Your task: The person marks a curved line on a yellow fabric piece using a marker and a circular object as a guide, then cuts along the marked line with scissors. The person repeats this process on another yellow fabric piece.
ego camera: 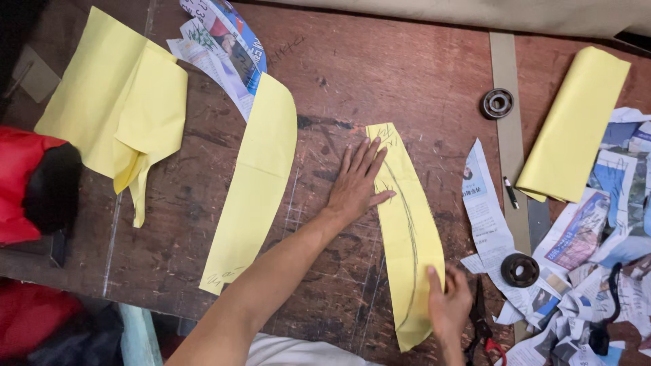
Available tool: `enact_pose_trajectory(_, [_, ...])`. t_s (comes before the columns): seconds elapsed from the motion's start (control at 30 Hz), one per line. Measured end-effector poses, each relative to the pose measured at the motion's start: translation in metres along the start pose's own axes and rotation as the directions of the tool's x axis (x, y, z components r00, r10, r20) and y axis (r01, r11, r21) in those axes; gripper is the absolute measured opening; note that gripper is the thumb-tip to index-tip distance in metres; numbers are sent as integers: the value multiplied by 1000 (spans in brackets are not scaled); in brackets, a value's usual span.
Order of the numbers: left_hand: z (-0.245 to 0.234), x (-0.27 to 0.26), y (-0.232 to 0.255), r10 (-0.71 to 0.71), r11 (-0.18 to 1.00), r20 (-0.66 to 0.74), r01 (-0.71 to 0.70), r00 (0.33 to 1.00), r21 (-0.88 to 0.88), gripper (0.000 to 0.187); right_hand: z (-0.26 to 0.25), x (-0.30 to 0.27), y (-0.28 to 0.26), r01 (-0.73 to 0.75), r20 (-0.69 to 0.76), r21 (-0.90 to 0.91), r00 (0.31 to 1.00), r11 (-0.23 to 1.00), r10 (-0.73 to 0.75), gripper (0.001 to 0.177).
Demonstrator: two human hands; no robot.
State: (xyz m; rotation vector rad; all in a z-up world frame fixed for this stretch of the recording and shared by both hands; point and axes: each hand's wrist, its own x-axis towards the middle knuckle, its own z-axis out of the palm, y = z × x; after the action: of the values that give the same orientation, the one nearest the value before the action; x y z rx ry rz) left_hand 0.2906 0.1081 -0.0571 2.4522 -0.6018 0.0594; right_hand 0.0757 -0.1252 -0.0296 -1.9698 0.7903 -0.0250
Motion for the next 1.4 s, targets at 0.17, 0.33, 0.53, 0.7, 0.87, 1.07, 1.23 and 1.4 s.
enact_pose_trajectory(0.17, [0, 1, -2, -4, 1000, -5, 3, 1000, -19, 102, 45, 82, -79, 152, 94, -105, 985, 983, -142, 35])
enact_pose_trajectory(0.33, [-3, 2, -2, -20, 999, 16, 21, 1000, -43, 107, 92, 127, -147, 271, 188, -84, 949, 959, -252, 32])
enact_pose_trajectory(0.53, [0, 2, -3, -25, 998, 13, 26, 1000, -53, 110, 111, 126, -169, 416, 95, -337, 907, 845, -409, 20])
enact_pose_trajectory(0.7, [2, 3, -4, -23, 999, 33, 25, 999, -43, 112, 115, 131, -159, 499, 135, -325, 865, 803, -483, 19])
enact_pose_trajectory(0.87, [1, 2, -4, -30, 999, 25, 31, 999, -42, 113, 120, 136, -169, 451, 125, -348, 891, 822, -436, 23])
enact_pose_trajectory(1.07, [0, 2, -2, -33, 998, 30, 34, 999, -45, 112, 122, 133, -181, 555, 143, -334, 829, 762, -541, 17])
enact_pose_trajectory(1.23, [-1, 1, -2, -30, 997, 19, 31, 999, -64, 110, 124, 133, -171, 602, 123, -324, 791, 730, -599, 14])
enact_pose_trajectory(1.4, [0, 3, -3, -36, 998, 49, 38, 998, -53, 111, 128, 142, -157, 686, 157, -364, 712, 630, -684, 8])
